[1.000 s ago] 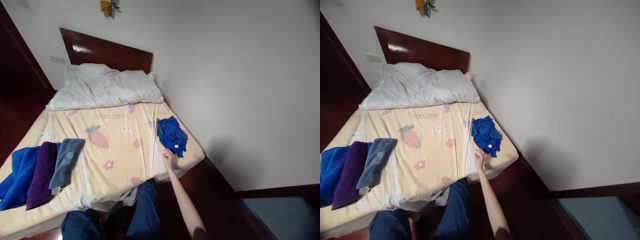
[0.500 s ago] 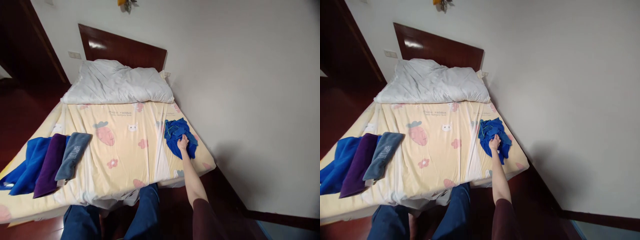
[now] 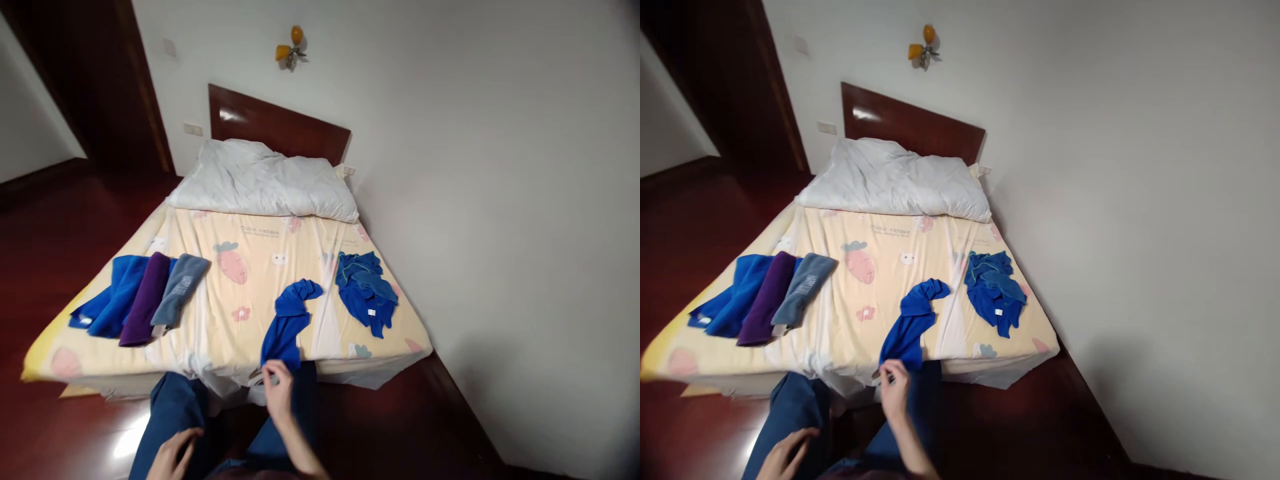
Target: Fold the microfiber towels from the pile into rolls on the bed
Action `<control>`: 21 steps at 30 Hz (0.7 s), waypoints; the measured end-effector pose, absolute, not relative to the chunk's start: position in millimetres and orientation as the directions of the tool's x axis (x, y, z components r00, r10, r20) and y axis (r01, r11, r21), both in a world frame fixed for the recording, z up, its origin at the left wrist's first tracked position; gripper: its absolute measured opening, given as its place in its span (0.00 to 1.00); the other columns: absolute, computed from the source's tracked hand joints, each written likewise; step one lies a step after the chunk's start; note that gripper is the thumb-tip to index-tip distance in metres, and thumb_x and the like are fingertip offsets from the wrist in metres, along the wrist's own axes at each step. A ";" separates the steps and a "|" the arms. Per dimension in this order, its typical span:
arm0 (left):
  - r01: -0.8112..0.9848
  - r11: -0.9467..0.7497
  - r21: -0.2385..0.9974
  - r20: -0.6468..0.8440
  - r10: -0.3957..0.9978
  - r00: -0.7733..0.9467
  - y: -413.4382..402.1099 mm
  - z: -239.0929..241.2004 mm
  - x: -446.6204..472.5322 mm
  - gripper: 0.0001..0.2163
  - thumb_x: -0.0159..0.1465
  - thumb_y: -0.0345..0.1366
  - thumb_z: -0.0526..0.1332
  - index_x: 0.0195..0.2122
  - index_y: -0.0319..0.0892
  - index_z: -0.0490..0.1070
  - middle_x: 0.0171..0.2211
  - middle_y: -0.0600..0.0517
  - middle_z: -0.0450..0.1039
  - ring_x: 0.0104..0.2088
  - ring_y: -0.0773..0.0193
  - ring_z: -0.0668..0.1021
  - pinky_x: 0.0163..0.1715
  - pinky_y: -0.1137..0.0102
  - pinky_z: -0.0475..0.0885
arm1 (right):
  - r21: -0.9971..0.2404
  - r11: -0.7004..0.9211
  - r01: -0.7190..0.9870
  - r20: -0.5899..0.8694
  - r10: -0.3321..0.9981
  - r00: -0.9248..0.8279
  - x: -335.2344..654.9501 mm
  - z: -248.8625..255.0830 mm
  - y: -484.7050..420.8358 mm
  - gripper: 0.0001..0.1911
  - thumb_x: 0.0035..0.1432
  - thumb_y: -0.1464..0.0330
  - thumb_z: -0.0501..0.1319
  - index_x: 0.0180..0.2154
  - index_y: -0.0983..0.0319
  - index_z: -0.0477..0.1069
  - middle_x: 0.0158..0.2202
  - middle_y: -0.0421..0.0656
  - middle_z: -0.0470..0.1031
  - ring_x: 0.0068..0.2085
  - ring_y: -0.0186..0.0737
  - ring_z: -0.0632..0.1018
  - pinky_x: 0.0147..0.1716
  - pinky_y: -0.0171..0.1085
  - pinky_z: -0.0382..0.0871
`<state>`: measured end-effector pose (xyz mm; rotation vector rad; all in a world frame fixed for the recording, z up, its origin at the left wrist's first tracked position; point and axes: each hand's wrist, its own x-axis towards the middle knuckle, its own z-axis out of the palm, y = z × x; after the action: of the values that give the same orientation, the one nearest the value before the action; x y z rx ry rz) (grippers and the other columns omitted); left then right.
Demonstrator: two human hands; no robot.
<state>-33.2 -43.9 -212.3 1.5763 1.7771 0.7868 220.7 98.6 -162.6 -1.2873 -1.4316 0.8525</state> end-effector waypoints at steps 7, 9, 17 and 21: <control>0.456 0.061 0.888 -0.115 0.989 0.090 -36.5 -163.5 17.4 0.20 0.59 0.45 0.62 0.52 0.45 0.73 0.50 0.45 0.77 0.51 0.53 0.78 0.55 0.61 0.72 | -0.985 0.096 0.142 0.034 0.921 -0.389 192.8 -170.3 3.5 0.07 0.57 0.64 0.61 0.32 0.49 0.78 0.34 0.39 0.78 0.36 0.44 0.80 0.34 0.41 0.75; 0.403 0.051 0.914 -0.107 0.987 0.119 -36.0 -156.9 30.1 0.23 0.57 0.45 0.65 0.52 0.44 0.71 0.50 0.44 0.76 0.52 0.52 0.77 0.56 0.61 0.71 | -0.990 0.055 0.132 0.000 0.923 -0.384 200.6 -157.4 7.6 0.05 0.57 0.64 0.61 0.32 0.54 0.77 0.34 0.42 0.77 0.35 0.42 0.79 0.34 0.39 0.74; 0.004 0.151 0.989 -0.151 0.988 -0.022 -34.8 -129.3 37.0 0.20 0.62 0.49 0.63 0.50 0.42 0.70 0.44 0.48 0.77 0.44 0.58 0.78 0.49 0.64 0.73 | -0.999 -0.019 0.031 -0.029 0.927 -0.373 179.2 -121.2 -2.2 0.12 0.61 0.59 0.62 0.39 0.61 0.76 0.37 0.46 0.79 0.40 0.42 0.80 0.43 0.38 0.75; -0.177 0.203 0.963 -0.234 0.955 -0.181 -37.5 -127.2 30.1 0.20 0.57 0.48 0.68 0.45 0.41 0.72 0.40 0.49 0.76 0.41 0.59 0.78 0.43 0.67 0.75 | -1.000 -0.026 0.006 -0.026 0.934 -0.357 175.5 -115.3 -8.5 0.16 0.65 0.58 0.57 0.45 0.60 0.77 0.45 0.48 0.79 0.47 0.44 0.79 0.49 0.41 0.73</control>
<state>30.1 -37.5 -127.2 0.8283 1.3311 1.2541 175.5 -8.5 -115.3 -1.0348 -1.4619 1.4933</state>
